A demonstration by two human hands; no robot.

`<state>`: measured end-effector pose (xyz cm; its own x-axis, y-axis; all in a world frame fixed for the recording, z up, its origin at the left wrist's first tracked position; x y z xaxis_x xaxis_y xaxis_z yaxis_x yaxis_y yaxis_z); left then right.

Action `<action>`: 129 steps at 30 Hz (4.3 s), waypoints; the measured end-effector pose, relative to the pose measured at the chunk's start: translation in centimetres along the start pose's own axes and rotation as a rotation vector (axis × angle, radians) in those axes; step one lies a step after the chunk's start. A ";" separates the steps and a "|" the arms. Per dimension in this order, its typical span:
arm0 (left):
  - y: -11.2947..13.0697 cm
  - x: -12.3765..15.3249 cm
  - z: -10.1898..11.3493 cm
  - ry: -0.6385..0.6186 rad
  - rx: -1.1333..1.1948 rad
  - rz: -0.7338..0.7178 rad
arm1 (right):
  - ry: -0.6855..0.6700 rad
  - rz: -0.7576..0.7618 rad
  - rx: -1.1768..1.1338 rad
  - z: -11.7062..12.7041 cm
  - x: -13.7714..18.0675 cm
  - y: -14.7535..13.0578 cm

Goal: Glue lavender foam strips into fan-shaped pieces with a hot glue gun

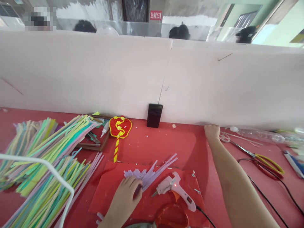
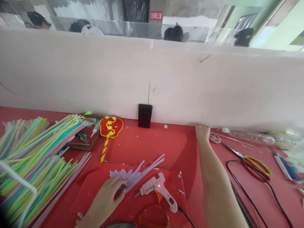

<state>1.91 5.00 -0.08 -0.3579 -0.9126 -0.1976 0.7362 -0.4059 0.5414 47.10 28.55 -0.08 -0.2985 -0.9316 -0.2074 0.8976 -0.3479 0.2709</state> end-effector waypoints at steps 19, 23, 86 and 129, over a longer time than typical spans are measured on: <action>1.0 -0.1 1.5 0.164 0.047 -0.044 | 0.717 -0.096 -0.922 14.3 22.1 -6.0; 3.5 -0.1 2.5 0.277 0.258 -0.036 | 0.749 0.000 -1.055 16.7 29.2 -8.9; 5.7 -3.1 6.6 0.038 1.123 0.218 | 0.196 -0.386 -1.586 14.0 32.6 -7.5; 7.3 -5.5 -0.7 -0.171 0.294 -0.002 | 0.363 -0.641 -2.047 10.6 29.9 -5.3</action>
<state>9.67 7.05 4.35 -0.4685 -0.8804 -0.0728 0.5474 -0.3540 0.7583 29.97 1.39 2.24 -0.7800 -0.6253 -0.0231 -0.1936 0.2762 -0.9414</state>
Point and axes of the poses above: each hand's wrist, its own x-axis away from the middle knuckle, its own z-axis out of the back of the hand, y = z × x, the point moved 1 cm from there along -x, towards the middle knuckle, and after that the axes turned 7 degrees about x, right-handed, at the moved point
